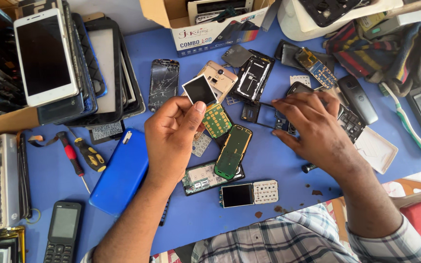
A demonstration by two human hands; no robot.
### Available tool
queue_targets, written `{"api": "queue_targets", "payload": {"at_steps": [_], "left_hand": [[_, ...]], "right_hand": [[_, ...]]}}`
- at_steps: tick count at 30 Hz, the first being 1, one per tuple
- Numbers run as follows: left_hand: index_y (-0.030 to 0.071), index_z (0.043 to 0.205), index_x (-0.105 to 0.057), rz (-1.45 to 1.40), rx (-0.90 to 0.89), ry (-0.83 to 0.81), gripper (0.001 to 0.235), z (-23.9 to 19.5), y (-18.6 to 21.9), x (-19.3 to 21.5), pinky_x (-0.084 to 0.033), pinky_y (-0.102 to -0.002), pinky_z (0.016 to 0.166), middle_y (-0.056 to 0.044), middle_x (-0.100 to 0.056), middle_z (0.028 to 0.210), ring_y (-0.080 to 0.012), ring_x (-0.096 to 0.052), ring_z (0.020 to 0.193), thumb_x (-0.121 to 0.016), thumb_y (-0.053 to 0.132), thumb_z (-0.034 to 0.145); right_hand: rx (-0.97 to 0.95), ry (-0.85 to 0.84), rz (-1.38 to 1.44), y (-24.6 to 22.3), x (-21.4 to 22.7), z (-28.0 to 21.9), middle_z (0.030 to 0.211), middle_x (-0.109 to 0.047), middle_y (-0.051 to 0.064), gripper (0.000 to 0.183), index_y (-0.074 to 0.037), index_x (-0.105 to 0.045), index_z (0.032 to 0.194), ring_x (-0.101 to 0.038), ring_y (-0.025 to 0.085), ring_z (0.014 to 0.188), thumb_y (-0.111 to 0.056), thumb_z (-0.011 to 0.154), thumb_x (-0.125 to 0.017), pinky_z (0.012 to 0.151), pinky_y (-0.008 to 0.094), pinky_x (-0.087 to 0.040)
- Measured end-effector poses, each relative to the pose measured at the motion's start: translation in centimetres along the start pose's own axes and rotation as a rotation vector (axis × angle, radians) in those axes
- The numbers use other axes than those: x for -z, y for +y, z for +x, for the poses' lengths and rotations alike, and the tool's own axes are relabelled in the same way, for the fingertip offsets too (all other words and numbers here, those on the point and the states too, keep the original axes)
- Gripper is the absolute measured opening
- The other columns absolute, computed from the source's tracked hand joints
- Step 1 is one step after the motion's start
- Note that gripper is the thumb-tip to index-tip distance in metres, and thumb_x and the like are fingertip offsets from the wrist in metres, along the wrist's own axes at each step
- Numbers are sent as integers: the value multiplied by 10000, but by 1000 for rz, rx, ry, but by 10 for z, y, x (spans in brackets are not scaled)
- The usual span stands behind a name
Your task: The person disassembles several mobile phones on a cluttered workbench. They use a screwdriver to remove screws and pry open phone casings, then separate internal components such as circuit boards, screens, and batteries. The person handles multiple phones and parts, placing them on the table as they work.
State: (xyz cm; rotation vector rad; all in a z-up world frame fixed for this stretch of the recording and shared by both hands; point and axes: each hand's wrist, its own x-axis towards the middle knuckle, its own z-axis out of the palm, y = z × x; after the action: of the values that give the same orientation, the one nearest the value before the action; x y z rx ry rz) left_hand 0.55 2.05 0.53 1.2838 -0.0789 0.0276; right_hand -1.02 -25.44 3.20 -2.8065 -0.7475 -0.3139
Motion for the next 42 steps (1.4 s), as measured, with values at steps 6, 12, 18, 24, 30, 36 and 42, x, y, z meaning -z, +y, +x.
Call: {"api": "queue_targets", "payload": {"at_steps": [6,12,18,24,30,36,42], "left_hand": [[3,957,-657,-34,7,-17,141,-2,0,0,-534,-227,705,2,-664,817,-40,-606,746,-688,120,1028],[2,969,-657,-62,-7,-28,131,-1,-2,0,-525,-223,712,7,-660,831,-41,-601,757,-685,116,1028],[7,987,-666,-86,20,-10,120,-1,-1,-1,-494,-212,678,14,-658,825,-34,-579,739,-684,120,1022],[19,1026,-657,-56,-64,54,125,1,3,6,-524,-223,673,15,-680,881,-40,-621,762,-677,142,1035],[17,1063,-656,-54,-157,202,168,10,5,16,-510,-224,698,-5,-684,917,-44,-606,781,-659,184,1079],[11,1041,-662,36,-90,125,201,7,-1,8,-513,-215,548,14,-679,803,-34,-611,651,-684,208,1009],[-3,1042,-691,145,-84,23,176,-1,0,0,-491,-182,606,31,-657,760,-4,-579,674,-722,170,1025]], "right_hand": [[43,-11,-43,-9,4,4,1117,-680,65,467,-85,-663,1221,-599,227,1175,-254,811,-811,1185,561,-271],[51,-37,-43,-18,18,5,1077,-680,79,493,-78,-662,1230,-615,248,1144,-274,805,-814,1164,545,-314],[-37,-7,143,-23,35,7,1189,-628,155,559,-28,-636,1272,-638,317,1100,-169,770,-839,949,425,-528],[-146,214,437,-22,34,12,1238,-568,172,562,36,-570,1281,-709,212,1020,-34,816,-879,857,316,-599],[-303,119,971,-17,28,35,1212,-633,186,282,51,-538,1227,-737,209,1008,82,985,-679,879,310,-628],[-258,-160,1459,-18,-1,66,1328,-657,187,261,30,-477,1317,-704,262,1174,19,1067,-404,998,394,-583],[-270,-288,1755,-25,-33,61,1427,-571,156,429,38,-431,1478,-534,223,1357,53,1050,-401,1160,384,-421]]}}
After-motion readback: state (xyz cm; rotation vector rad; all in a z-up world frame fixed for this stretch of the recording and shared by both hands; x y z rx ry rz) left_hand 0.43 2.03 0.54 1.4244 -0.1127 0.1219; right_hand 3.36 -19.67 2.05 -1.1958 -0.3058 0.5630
